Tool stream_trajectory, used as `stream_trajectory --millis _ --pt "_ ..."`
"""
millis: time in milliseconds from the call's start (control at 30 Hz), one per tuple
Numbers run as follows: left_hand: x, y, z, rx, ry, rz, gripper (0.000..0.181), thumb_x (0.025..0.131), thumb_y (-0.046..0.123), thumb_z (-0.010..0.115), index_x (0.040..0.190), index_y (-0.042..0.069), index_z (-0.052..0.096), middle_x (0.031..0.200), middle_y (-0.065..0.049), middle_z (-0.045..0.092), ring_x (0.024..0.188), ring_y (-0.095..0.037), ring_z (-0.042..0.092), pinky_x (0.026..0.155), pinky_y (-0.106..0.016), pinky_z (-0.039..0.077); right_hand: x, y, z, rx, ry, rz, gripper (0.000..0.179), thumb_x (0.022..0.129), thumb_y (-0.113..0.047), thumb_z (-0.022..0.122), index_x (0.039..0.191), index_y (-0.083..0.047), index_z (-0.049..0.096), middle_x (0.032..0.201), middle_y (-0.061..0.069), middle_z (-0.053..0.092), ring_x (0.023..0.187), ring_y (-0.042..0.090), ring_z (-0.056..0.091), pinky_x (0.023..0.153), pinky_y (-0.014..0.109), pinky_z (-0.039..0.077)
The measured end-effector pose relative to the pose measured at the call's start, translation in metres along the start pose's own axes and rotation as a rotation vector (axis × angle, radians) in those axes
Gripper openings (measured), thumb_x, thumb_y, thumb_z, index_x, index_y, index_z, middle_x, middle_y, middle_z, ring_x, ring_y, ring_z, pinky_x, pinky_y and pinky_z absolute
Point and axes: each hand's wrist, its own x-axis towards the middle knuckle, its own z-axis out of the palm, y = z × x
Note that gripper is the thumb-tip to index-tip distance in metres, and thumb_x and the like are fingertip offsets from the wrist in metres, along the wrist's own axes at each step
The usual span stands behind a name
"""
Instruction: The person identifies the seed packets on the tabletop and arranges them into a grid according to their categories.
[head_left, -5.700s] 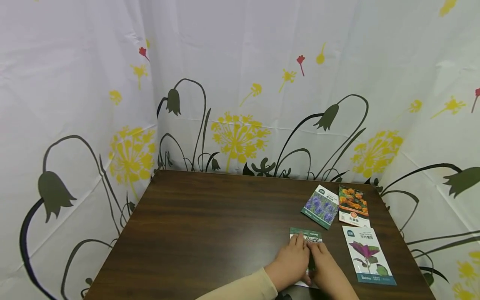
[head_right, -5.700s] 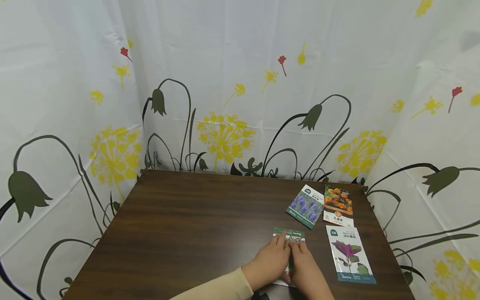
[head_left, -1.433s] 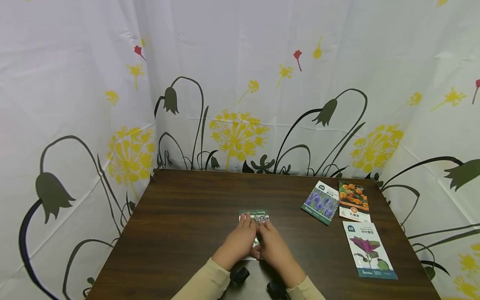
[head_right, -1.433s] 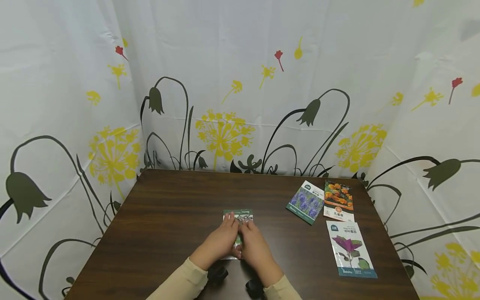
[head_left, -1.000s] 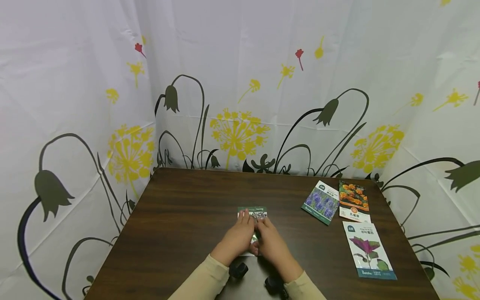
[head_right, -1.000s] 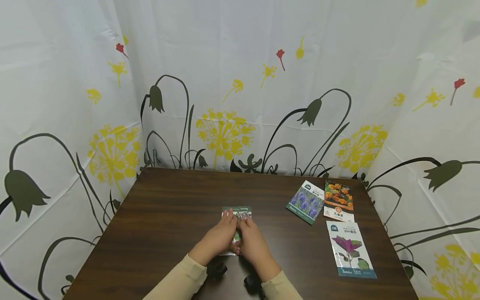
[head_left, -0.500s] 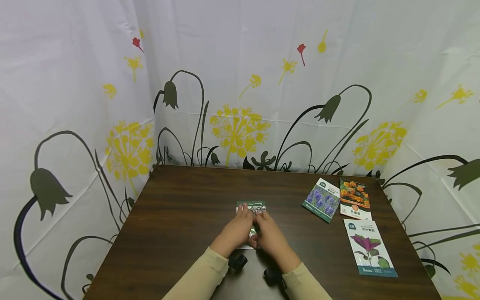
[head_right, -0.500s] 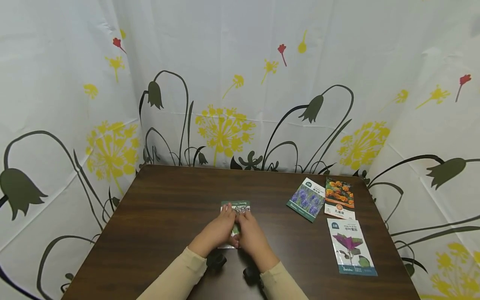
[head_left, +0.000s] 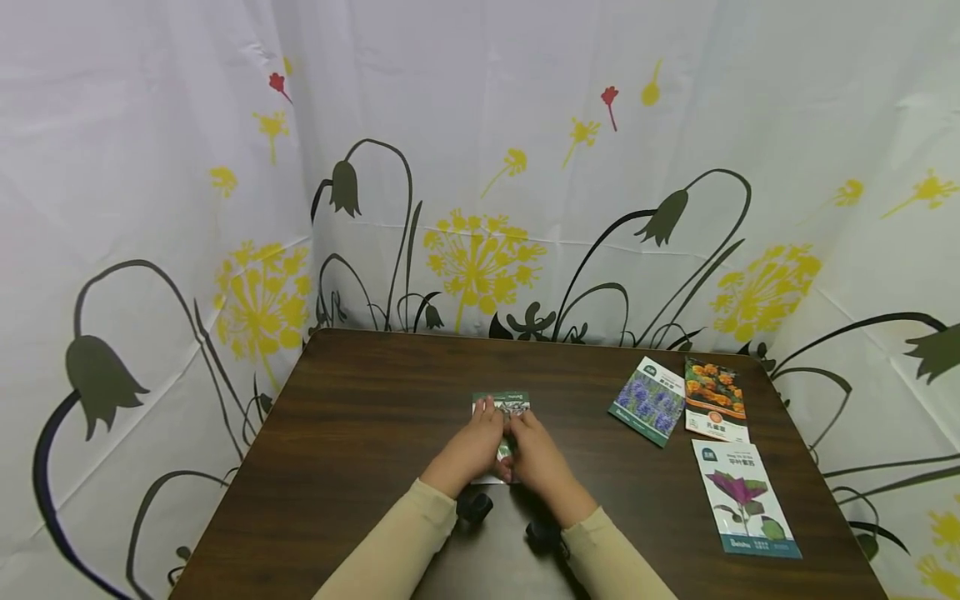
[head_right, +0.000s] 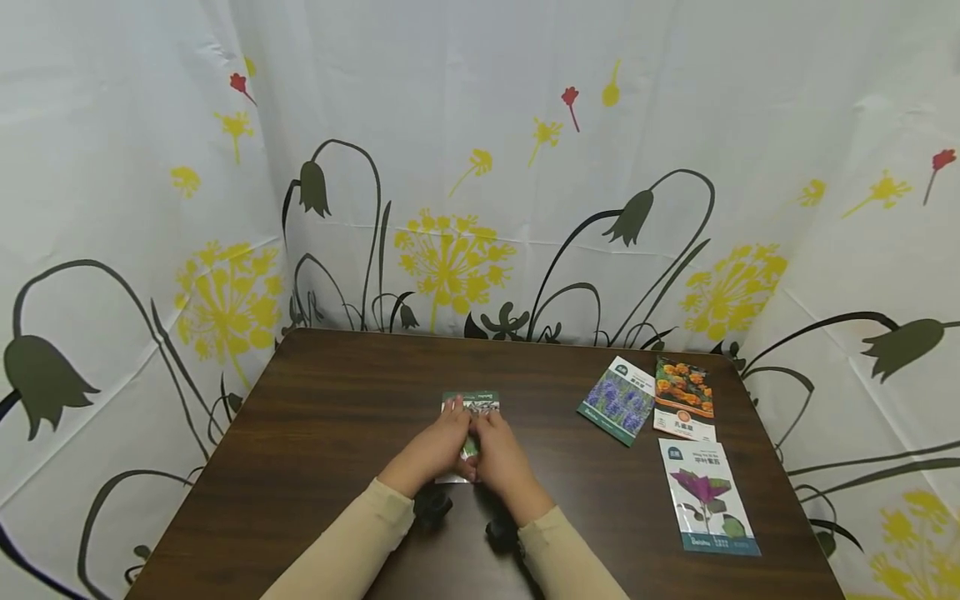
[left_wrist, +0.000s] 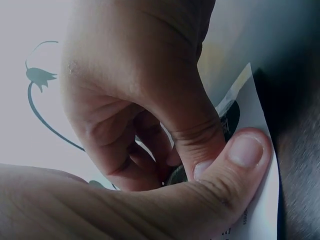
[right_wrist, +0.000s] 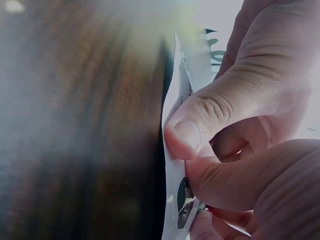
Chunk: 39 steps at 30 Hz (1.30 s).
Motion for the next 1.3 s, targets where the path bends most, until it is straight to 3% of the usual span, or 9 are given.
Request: stream_trajectory --millis 133,267,400,600,767,933,1067,1167,1300 --pt "0.006 -0.005 -0.004 -0.060 -0.045 -0.021 0.116 0.069 0.034 0.105 0.156 -0.012 0.044 0.172 -0.042 0.022 0.164 -0.057 0.021 0.133 -0.056 0.031 0.007 -0.016 -0.013 0.012 -0.048 0.070 0.046 0.070 0.002 0.098 0.108 -0.002 0.074 0.103 0.009 0.059 0.095 0.025 0.063 0.089 0.047 0.056" --pt "0.013 -0.008 -0.009 -0.093 -0.088 -0.045 0.117 0.071 0.030 0.105 0.160 -0.010 0.040 0.175 -0.038 0.016 0.167 -0.053 0.013 0.134 -0.055 0.028 0.016 -0.008 -0.013 0.041 -0.071 0.055 0.046 0.070 -0.001 0.099 0.108 -0.002 0.074 0.106 0.011 0.061 0.097 0.028 0.065 0.090 0.049 0.056" --pt "0.021 -0.008 -0.012 -0.007 -0.099 -0.035 0.113 0.071 0.037 0.104 0.156 -0.008 0.046 0.175 -0.037 0.020 0.167 -0.051 0.017 0.132 -0.053 0.034 0.028 0.017 -0.010 0.049 -0.115 -0.020 0.047 0.069 -0.008 0.100 0.107 -0.006 0.072 0.113 0.014 0.063 0.100 0.028 0.066 0.090 0.046 0.057" --pt "0.027 0.001 -0.020 0.180 -0.115 -0.047 0.120 0.074 0.040 0.102 0.161 -0.012 0.039 0.172 -0.039 0.026 0.166 -0.049 0.025 0.129 -0.049 0.040 0.048 0.015 -0.025 0.107 -0.304 0.019 0.058 0.070 0.001 0.093 0.124 0.000 0.071 0.121 0.020 0.061 0.105 0.032 0.063 0.099 0.051 0.056" --pt "0.032 0.012 -0.028 0.200 -0.156 -0.130 0.117 0.078 0.029 0.101 0.164 -0.014 0.034 0.173 -0.040 0.021 0.167 -0.049 0.021 0.134 -0.046 0.032 0.065 0.053 0.003 0.058 -0.332 -0.006 0.071 0.067 -0.003 0.094 0.134 -0.010 0.071 0.122 0.010 0.061 0.102 0.022 0.063 0.095 0.042 0.057" --pt "0.043 0.016 -0.034 0.251 -0.194 -0.162 0.110 0.083 0.024 0.098 0.163 -0.016 0.033 0.173 -0.040 0.023 0.168 -0.049 0.019 0.137 -0.046 0.025 0.078 0.079 0.024 0.034 -0.313 0.008 0.083 0.065 -0.008 0.097 0.143 -0.014 0.069 0.144 0.013 0.065 0.126 0.029 0.067 0.105 0.043 0.056" --pt "0.050 0.003 -0.042 0.253 -0.267 -0.133 0.111 0.090 0.028 0.092 0.167 -0.015 0.025 0.177 -0.037 0.017 0.170 -0.047 0.011 0.138 -0.047 0.019 0.085 0.060 0.014 0.028 -0.304 0.039 0.078 0.072 -0.004 0.094 0.145 -0.011 0.069 0.153 0.020 0.063 0.138 0.038 0.063 0.110 0.049 0.055" --pt "0.052 -0.013 -0.045 0.157 -0.297 -0.108 0.113 0.093 0.031 0.089 0.170 -0.011 0.017 0.179 -0.035 0.007 0.170 -0.047 0.003 0.138 -0.049 0.019 0.085 0.037 0.002 0.026 -0.316 0.078 0.071 0.078 0.000 0.092 0.145 -0.011 0.070 0.155 0.021 0.061 0.142 0.040 0.061 0.116 0.052 0.052" --pt "0.055 -0.026 -0.047 0.028 -0.298 -0.077 0.113 0.095 0.032 0.087 0.171 -0.009 0.013 0.180 -0.034 -0.001 0.170 -0.048 -0.004 0.138 -0.052 0.016 0.082 0.021 -0.012 0.010 -0.285 0.043 0.062 0.080 -0.001 0.091 0.139 -0.008 0.073 0.151 0.021 0.062 0.139 0.039 0.062 0.117 0.052 0.051"
